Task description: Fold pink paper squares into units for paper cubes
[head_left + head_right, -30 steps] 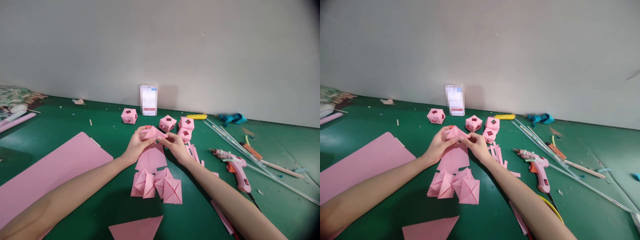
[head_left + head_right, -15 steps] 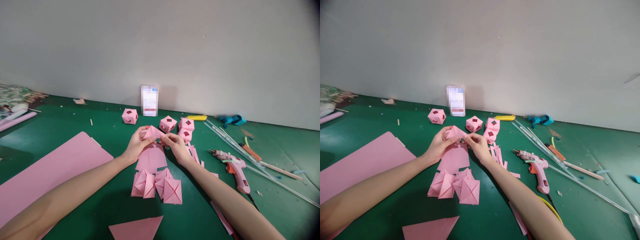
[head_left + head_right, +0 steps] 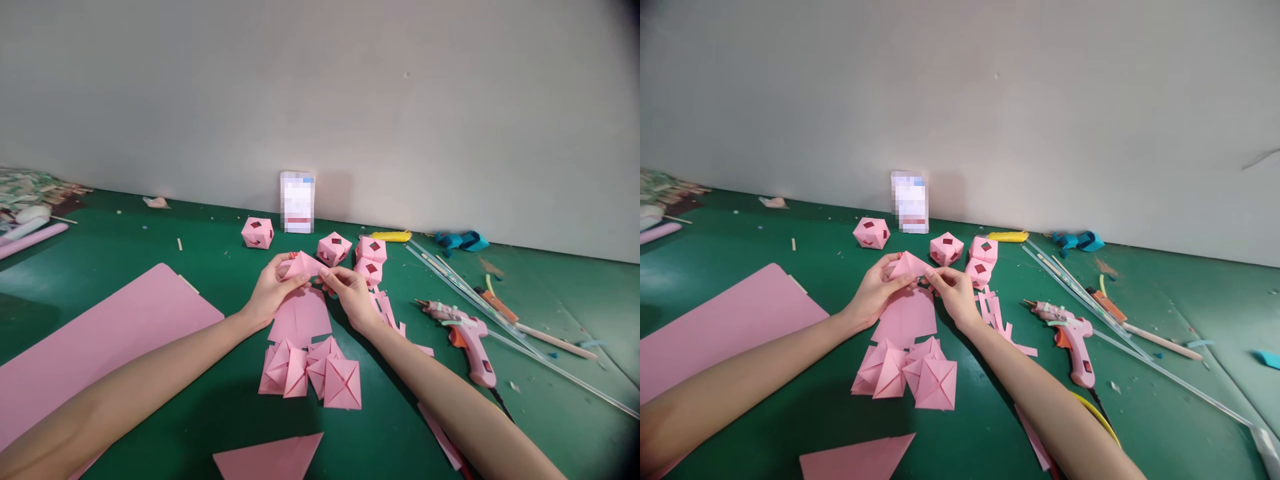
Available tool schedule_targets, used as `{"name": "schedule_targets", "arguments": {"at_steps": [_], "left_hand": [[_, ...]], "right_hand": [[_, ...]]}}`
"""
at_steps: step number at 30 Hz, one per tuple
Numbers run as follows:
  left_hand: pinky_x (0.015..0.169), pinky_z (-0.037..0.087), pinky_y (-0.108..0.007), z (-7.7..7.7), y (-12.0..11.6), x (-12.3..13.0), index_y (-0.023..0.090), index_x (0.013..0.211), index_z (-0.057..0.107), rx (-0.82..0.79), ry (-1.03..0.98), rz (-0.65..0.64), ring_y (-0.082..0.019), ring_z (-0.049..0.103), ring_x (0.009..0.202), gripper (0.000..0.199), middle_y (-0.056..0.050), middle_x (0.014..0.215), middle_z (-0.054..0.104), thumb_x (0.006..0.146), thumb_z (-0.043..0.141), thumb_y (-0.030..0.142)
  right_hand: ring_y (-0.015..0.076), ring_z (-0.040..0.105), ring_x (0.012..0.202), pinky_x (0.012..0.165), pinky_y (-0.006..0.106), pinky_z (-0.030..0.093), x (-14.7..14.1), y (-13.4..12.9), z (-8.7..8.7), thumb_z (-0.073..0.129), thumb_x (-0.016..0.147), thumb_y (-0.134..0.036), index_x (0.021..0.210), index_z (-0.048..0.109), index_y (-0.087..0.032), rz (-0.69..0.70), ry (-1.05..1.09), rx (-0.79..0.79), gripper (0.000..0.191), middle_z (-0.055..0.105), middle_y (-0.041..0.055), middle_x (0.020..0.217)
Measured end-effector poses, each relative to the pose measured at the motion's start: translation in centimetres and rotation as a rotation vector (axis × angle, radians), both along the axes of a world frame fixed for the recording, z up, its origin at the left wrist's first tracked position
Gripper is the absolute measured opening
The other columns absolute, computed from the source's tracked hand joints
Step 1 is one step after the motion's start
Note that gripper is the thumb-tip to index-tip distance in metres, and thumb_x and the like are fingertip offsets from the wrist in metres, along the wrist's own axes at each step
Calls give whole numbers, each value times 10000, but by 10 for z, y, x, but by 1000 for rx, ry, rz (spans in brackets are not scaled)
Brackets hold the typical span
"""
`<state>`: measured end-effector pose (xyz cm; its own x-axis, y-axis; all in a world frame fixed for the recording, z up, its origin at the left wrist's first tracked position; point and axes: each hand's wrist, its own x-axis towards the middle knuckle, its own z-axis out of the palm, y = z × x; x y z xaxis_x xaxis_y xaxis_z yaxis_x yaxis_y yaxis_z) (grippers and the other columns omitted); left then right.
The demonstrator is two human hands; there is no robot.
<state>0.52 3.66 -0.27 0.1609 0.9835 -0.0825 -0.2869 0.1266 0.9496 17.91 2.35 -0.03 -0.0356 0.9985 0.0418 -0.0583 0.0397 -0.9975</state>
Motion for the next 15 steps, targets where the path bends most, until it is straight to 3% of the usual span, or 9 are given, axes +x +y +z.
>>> {"name": "schedule_targets", "arguments": {"at_steps": [10, 15], "left_hand": [[690, 590, -249, -4, 3, -1, 190, 1133, 564, -15, -20, 13, -141, 734, 732, 527, -33, 952, 748, 712, 864, 296], [703, 574, -247, -3, 3, -1, 195, 1135, 568, -15, -24, 36, -140, 731, 761, 500, -19, 912, 742, 734, 848, 303]], "right_hand": [[142, 499, 587, 573, 292, 412, 2, 0, 2, 735, 796, -512, 801, 799, -200, 5, 22, -30, 318, 639, 13, 635], [143, 520, 586, 559, 294, 425, -1, 2, -4, 718, 809, -519, 777, 766, -203, -31, 66, -45, 321, 707, 40, 750]]}}
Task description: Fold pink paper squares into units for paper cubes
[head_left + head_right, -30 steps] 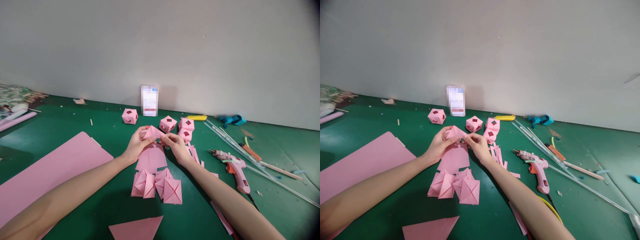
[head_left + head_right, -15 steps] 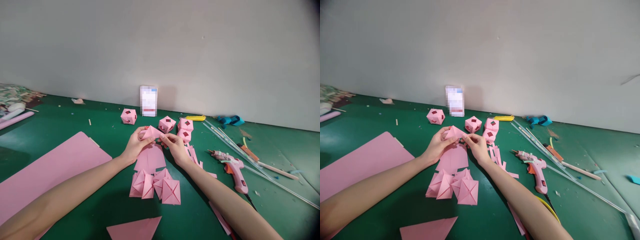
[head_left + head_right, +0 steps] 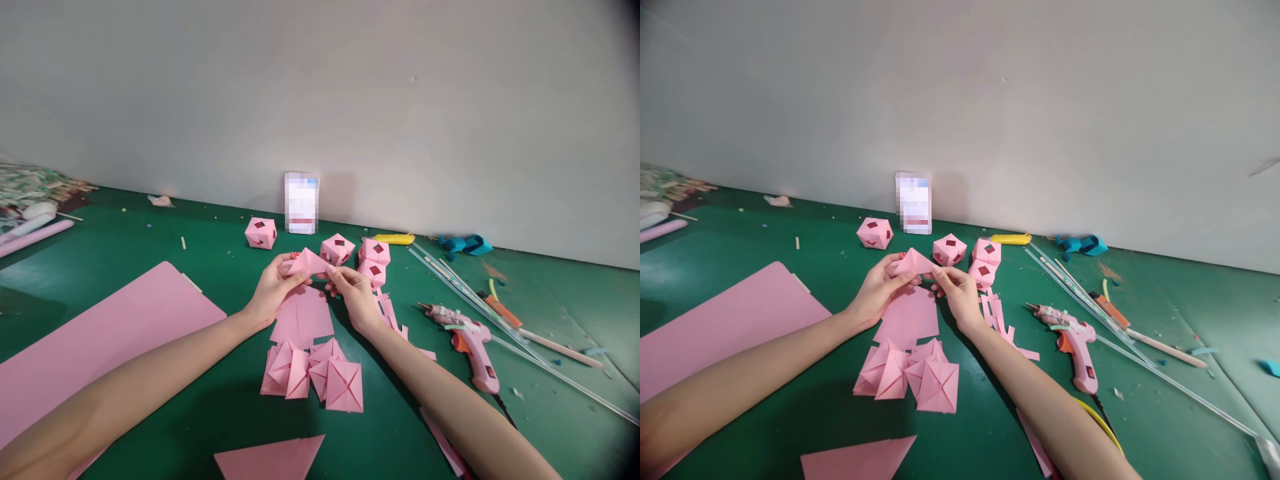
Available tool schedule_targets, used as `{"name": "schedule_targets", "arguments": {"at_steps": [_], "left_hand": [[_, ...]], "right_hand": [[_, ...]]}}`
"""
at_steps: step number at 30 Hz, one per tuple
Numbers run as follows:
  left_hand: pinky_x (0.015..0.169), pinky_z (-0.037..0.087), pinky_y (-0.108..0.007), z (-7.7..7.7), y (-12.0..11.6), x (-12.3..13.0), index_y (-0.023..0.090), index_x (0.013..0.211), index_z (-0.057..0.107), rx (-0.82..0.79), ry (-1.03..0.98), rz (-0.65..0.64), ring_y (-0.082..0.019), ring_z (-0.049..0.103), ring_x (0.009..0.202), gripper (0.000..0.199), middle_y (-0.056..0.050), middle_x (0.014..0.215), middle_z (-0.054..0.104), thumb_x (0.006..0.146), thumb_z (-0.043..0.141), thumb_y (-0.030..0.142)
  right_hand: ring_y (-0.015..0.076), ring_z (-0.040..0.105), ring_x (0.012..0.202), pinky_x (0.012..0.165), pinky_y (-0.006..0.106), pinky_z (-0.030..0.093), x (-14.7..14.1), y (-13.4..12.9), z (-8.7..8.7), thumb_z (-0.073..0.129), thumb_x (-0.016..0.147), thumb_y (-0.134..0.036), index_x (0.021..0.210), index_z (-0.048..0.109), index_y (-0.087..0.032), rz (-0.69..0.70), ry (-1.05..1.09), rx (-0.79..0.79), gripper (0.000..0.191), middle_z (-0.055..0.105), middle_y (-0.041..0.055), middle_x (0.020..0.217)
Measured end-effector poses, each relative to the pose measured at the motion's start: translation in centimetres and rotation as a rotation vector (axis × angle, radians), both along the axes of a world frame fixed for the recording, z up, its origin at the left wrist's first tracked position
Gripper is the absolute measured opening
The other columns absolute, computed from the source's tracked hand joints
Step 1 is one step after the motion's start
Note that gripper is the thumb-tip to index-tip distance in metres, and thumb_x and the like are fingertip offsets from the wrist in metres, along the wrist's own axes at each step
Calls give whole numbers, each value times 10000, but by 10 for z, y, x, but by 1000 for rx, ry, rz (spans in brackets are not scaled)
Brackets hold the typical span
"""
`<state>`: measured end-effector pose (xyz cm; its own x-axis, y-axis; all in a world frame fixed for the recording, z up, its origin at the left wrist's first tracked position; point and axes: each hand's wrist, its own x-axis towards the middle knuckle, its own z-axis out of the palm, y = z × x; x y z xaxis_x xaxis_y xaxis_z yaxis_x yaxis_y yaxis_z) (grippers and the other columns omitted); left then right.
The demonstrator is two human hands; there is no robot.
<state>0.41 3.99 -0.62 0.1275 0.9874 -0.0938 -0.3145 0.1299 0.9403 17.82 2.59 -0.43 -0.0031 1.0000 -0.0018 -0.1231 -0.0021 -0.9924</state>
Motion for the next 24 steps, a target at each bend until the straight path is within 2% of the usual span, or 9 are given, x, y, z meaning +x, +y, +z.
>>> {"name": "schedule_targets", "arguments": {"at_steps": [2, 8, 17, 24], "left_hand": [[703, 570, -245, 1, 0, 0, 194, 1138, 568, -5, 6, 3, -143, 734, 772, 497, -27, 929, 745, 740, 844, 304], [630, 573, -244, 2, -1, 1, 188, 1149, 537, -7, 31, -7, -148, 729, 705, 538, -52, 920, 759, 732, 854, 309], [731, 594, -267, -2, 2, 0, 168, 1151, 538, 22, -43, 89, -167, 749, 743, 539, -22, 793, 740, 733, 855, 292], [770, 604, -274, -2, 0, 2, 169, 1260, 529, 25, -39, 116, -167, 760, 749, 625, -32, 786, 759, 742, 854, 295]], "right_hand": [[138, 531, 586, 553, 290, 431, 0, 1, -2, 736, 794, -515, 772, 743, -203, -8, 30, -11, 313, 722, 43, 793], [107, 492, 549, 526, 256, 415, 2, 1, -4, 773, 778, -481, 667, 578, -202, -6, 82, 37, 358, 622, -9, 693], [104, 508, 548, 510, 238, 426, 1, 3, -8, 755, 783, -533, 696, 578, -200, -8, 73, 20, 387, 590, -20, 681], [102, 512, 539, 522, 245, 432, -1, 1, -10, 713, 822, -557, 723, 560, -203, -35, -6, 71, 398, 577, -27, 674]]}}
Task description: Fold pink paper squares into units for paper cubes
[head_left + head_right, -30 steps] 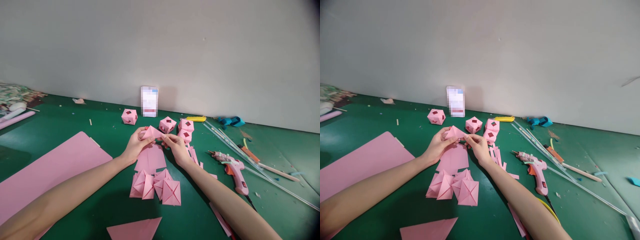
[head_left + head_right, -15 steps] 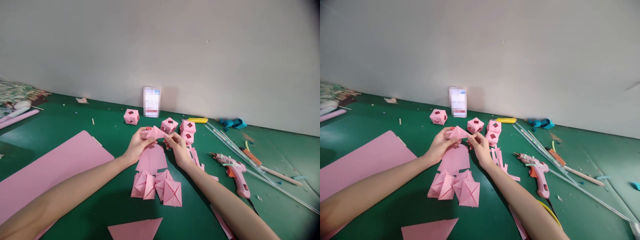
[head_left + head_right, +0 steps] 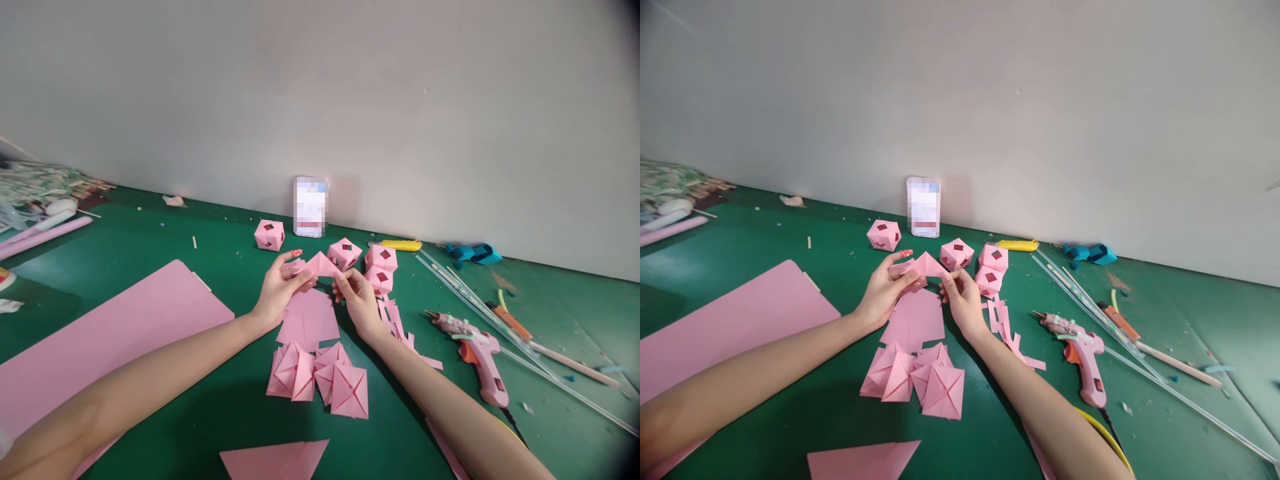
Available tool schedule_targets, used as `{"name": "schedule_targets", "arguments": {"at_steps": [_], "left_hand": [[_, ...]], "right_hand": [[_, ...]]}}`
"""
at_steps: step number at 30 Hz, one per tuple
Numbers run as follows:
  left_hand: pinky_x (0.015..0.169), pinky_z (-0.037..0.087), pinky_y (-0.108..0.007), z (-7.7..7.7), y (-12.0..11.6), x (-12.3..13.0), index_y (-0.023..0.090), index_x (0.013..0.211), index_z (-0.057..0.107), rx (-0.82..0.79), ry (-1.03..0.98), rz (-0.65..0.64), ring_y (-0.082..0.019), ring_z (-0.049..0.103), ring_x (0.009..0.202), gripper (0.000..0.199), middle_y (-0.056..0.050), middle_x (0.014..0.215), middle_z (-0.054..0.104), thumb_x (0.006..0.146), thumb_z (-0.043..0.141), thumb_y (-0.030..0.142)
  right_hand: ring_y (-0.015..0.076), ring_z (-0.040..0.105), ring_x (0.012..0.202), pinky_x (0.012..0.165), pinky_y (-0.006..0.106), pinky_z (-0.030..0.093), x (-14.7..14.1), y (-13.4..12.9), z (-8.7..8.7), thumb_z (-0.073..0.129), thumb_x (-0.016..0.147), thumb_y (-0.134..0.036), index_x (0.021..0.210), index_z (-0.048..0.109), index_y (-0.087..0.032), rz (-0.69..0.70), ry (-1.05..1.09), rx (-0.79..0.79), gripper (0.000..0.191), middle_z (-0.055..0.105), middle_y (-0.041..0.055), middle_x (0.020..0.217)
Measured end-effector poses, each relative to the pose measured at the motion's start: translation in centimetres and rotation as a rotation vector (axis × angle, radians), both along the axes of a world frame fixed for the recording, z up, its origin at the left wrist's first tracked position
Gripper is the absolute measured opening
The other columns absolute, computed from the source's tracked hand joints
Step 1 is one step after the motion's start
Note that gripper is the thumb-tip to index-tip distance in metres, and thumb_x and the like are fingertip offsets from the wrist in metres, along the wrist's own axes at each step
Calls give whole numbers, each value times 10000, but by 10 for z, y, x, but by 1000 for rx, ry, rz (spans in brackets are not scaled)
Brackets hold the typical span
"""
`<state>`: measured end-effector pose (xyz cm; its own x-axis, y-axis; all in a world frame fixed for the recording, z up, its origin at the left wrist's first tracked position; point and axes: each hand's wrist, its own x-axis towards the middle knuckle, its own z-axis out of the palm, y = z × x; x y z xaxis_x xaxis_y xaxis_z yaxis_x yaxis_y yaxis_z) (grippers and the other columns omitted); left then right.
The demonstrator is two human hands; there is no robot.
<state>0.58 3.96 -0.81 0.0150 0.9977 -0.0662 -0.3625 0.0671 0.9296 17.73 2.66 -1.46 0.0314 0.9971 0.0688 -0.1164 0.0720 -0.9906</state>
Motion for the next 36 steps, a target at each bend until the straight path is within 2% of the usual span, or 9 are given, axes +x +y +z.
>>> {"name": "schedule_targets", "arguments": {"at_steps": [5, 10, 13, 16, 22, 26, 31, 36], "left_hand": [[741, 606, -249, 0, 0, -2, 197, 1370, 528, -4, 28, -30, -179, 771, 795, 680, -76, 876, 790, 776, 830, 329], [713, 609, -248, 0, -1, -4, 232, 1443, 508, -18, 42, -81, -188, 773, 804, 765, -65, 901, 793, 763, 837, 348], [732, 611, -257, 0, -1, -4, 216, 1449, 508, -21, 43, -92, -183, 769, 800, 787, -48, 850, 787, 750, 847, 342], [748, 610, -252, 1, -2, -4, 235, 1485, 462, -26, 37, -80, -167, 765, 784, 840, -34, 836, 787, 746, 852, 328], [816, 602, -251, 2, -2, -4, 297, 1537, 373, -23, 24, -93, -143, 760, 823, 879, -18, 870, 798, 784, 826, 324], [874, 599, -285, 2, -2, -4, 263, 1553, 342, -17, 5, -87, -139, 757, 811, 913, -1, 821, 790, 782, 830, 301], [927, 591, -347, 3, -3, -2, 205, 1599, 185, -37, -18, -43, -155, 754, 812, 1052, -14, 802, 785, 776, 837, 270], [984, 569, -389, 4, -2, -1, 202, 1600, 174, -51, -45, -57, -168, 758, 854, 1033, -23, 827, 783, 797, 821, 258]], "right_hand": [[113, 544, 574, 523, 249, 469, 0, 2, -1, 711, 822, -549, 788, 614, -200, -37, 12, -17, 364, 627, -2, 746], [143, 633, 731, 580, 245, 517, 2, 3, 2, 786, 761, -497, 991, 701, -218, -10, 55, -56, 371, 698, 29, 940], [154, 648, 748, 611, 247, 530, 3, 3, 4, 804, 745, -489, 880, 707, -206, 9, 48, -69, 328, 688, 20, 839], [150, 635, 683, 592, 255, 536, 2, 2, 4, 795, 748, -520, 755, 651, -197, -6, 46, -73, 354, 652, 4, 718], [120, 594, 565, 536, 254, 536, 2, 2, 2, 782, 750, -557, 750, 586, -207, -28, 63, -93, 401, 650, -13, 685], [108, 575, 543, 532, 249, 537, 1, 2, 3, 788, 744, -554, 748, 579, -205, -22, 71, -103, 406, 646, -19, 673], [110, 587, 555, 540, 243, 528, 2, 2, 4, 796, 725, -568, 751, 585, -202, -35, 65, -112, 423, 648, -21, 669], [105, 594, 550, 547, 236, 509, 3, 2, 1, 777, 748, -569, 760, 584, -200, -46, 62, -111, 417, 652, -20, 678]]}}
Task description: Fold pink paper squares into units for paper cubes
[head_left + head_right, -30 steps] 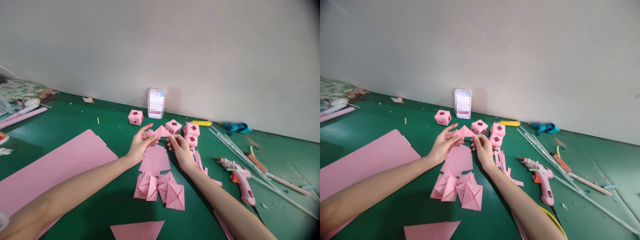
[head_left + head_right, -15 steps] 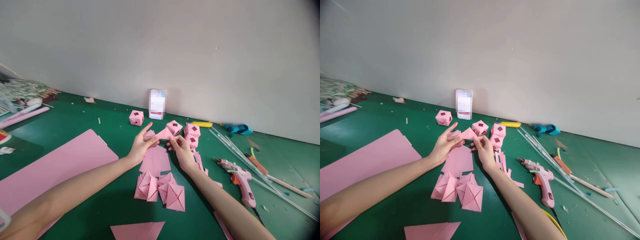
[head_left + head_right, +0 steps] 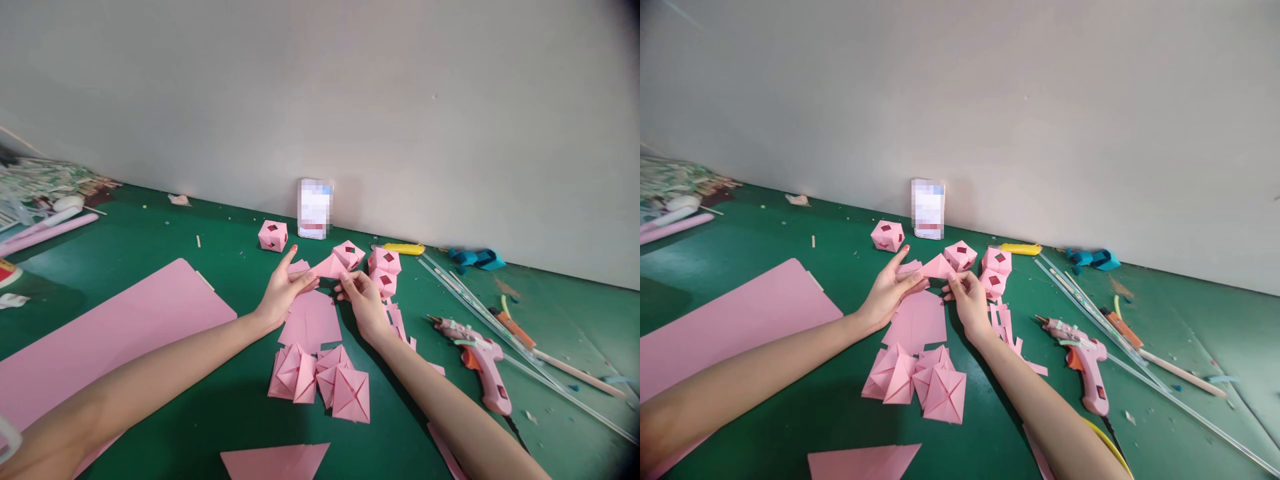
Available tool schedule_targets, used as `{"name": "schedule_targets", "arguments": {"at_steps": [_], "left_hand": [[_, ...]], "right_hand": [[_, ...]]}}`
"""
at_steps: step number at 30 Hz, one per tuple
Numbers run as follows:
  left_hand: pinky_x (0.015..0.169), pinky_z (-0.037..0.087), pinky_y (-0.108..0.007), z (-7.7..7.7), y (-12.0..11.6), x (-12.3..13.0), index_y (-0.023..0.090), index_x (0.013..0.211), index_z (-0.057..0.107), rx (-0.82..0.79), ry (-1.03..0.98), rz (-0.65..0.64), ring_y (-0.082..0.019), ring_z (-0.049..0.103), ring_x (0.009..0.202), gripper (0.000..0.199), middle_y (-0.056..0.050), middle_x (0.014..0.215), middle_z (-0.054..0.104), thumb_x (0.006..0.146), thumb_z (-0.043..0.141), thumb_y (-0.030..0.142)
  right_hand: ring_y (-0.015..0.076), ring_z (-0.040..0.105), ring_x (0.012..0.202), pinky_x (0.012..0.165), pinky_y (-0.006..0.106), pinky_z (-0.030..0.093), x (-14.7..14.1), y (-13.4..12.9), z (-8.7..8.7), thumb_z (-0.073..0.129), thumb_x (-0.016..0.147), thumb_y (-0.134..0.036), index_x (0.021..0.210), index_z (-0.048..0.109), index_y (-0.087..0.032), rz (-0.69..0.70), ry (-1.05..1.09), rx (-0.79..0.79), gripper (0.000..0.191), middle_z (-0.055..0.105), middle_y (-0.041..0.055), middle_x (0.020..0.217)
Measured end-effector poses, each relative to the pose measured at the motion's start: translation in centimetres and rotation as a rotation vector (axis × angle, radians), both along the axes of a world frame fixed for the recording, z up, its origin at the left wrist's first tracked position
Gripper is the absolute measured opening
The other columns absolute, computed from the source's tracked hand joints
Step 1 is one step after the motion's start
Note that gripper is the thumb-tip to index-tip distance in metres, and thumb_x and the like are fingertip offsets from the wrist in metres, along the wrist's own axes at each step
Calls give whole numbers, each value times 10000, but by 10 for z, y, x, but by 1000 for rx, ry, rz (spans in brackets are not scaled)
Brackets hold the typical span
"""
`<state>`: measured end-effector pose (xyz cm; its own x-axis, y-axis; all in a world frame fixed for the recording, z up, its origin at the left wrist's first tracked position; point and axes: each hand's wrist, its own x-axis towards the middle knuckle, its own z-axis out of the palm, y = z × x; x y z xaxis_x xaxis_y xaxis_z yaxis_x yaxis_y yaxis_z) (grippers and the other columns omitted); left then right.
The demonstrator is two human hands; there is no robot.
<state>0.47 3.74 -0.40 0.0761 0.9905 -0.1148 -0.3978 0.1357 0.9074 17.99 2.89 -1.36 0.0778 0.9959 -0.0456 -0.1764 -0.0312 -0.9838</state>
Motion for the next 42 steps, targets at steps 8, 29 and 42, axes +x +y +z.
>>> {"name": "schedule_targets", "arguments": {"at_steps": [8, 29, 42], "left_hand": [[988, 566, -363, 0, 0, -1, 256, 1603, 170, 5, -7, -29, -151, 755, 855, 1018, 4, 804, 771, 810, 808, 259], [893, 590, -325, -2, 4, -1, 175, 1443, 432, 7, 16, -15, -187, 760, 884, 759, -84, 924, 782, 796, 812, 285], [912, 544, -348, -6, -3, 0, 210, 1288, 525, 230, 356, -192, -242, 711, 1051, 543, -101, 1151, 739, 810, 765, 306]], "right_hand": [[113, 594, 546, 539, 250, 515, -1, 0, 1, 772, 745, -577, 772, 576, -203, -5, -6, -6, 423, 648, -19, 682], [123, 597, 566, 569, 261, 529, 1, 1, 0, 756, 773, -565, 760, 576, -212, -4, 3, 7, 397, 627, -26, 647], [146, 608, 563, 556, 270, 502, -4, -4, 2, 745, 781, -573, 769, 589, -212, 104, -122, 74, 394, 635, -14, 624]]}}
